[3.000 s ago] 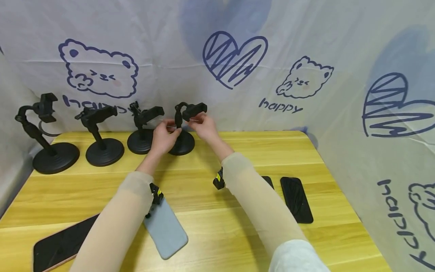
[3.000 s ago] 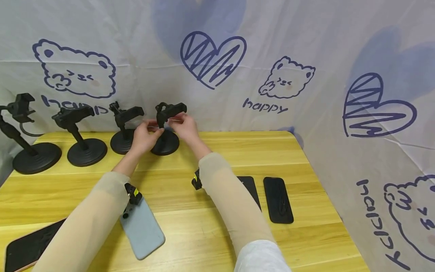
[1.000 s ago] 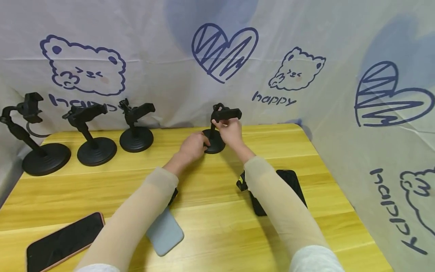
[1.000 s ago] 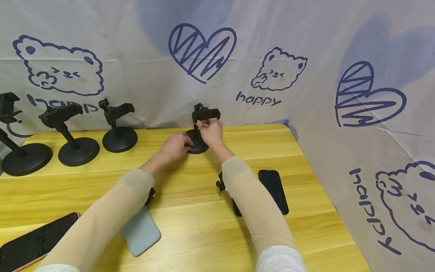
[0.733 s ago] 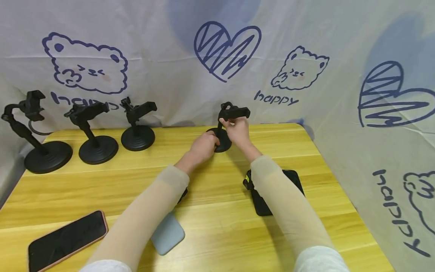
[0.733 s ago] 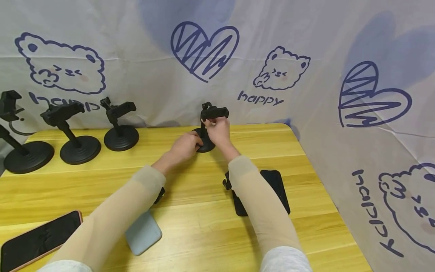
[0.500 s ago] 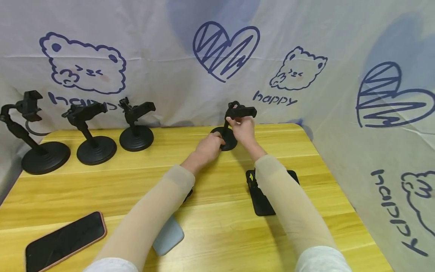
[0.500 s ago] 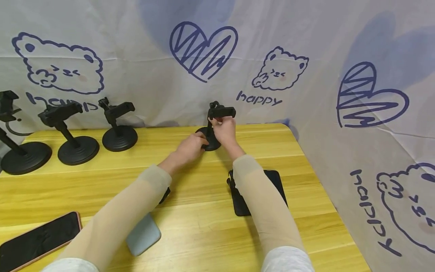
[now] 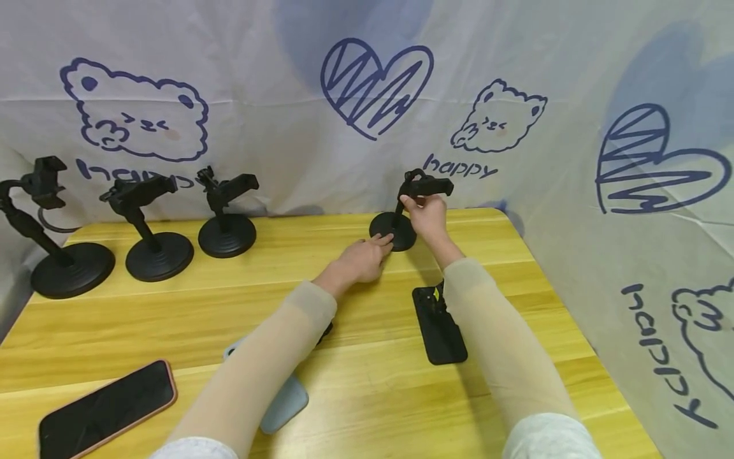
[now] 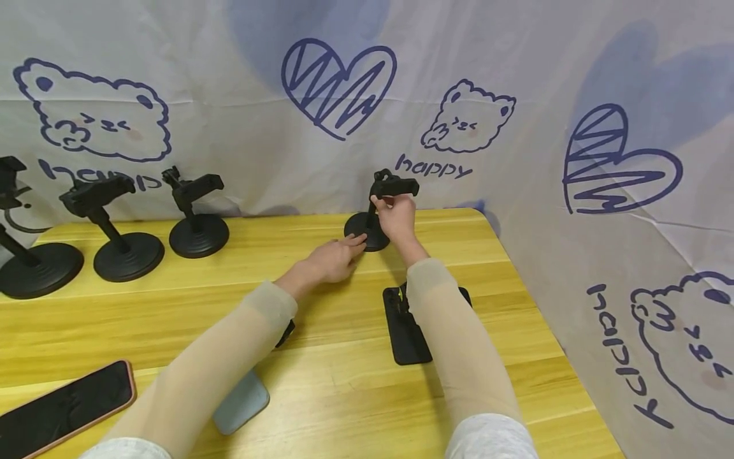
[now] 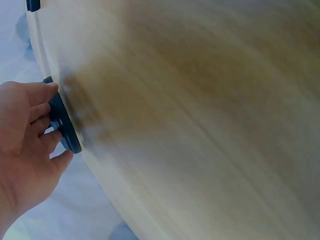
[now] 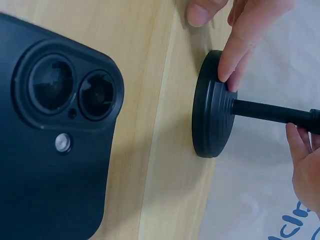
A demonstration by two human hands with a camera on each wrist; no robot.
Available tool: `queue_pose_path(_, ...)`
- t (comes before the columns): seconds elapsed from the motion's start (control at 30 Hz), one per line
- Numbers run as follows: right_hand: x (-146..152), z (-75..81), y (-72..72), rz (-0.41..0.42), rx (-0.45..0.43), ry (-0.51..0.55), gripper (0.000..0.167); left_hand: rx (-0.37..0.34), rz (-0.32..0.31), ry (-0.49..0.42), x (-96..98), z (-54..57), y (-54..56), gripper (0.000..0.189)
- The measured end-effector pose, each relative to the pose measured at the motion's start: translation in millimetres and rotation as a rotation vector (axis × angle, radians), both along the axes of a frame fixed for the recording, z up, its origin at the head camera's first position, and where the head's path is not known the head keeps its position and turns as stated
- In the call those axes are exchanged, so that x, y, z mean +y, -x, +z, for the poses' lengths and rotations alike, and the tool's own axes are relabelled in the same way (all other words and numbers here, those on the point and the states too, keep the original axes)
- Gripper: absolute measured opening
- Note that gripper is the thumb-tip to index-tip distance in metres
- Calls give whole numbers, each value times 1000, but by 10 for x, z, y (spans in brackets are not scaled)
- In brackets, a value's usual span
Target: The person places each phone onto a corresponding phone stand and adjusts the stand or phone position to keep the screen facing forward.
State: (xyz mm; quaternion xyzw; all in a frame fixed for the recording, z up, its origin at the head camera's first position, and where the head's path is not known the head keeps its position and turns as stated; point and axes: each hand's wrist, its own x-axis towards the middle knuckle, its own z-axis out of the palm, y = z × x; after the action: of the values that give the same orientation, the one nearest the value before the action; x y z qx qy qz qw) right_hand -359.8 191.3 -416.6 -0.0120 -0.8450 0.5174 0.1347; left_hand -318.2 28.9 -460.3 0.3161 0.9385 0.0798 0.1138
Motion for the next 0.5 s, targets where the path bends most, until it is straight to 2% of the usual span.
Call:
queue_pose_path(0.2, 9, -1, -11, -14, -7, 5, 37, -6, 29, -20, 4, -5, -17, 55)
queue_pose_path(0.3, 44, -12, -25, -21, -6, 6, 37, 7, 48, -62, 2, 2, -21, 56)
queue_pose_path(0.4, 108, -23, -62, -24, 5, 34, 34, 47, 101, -167, -9, 45, -27, 54)
queue_pose_path(0.5, 205, -23, -116, -20, 28, 82, 30, 101, 180, -350, -22, 138, -43, 48)
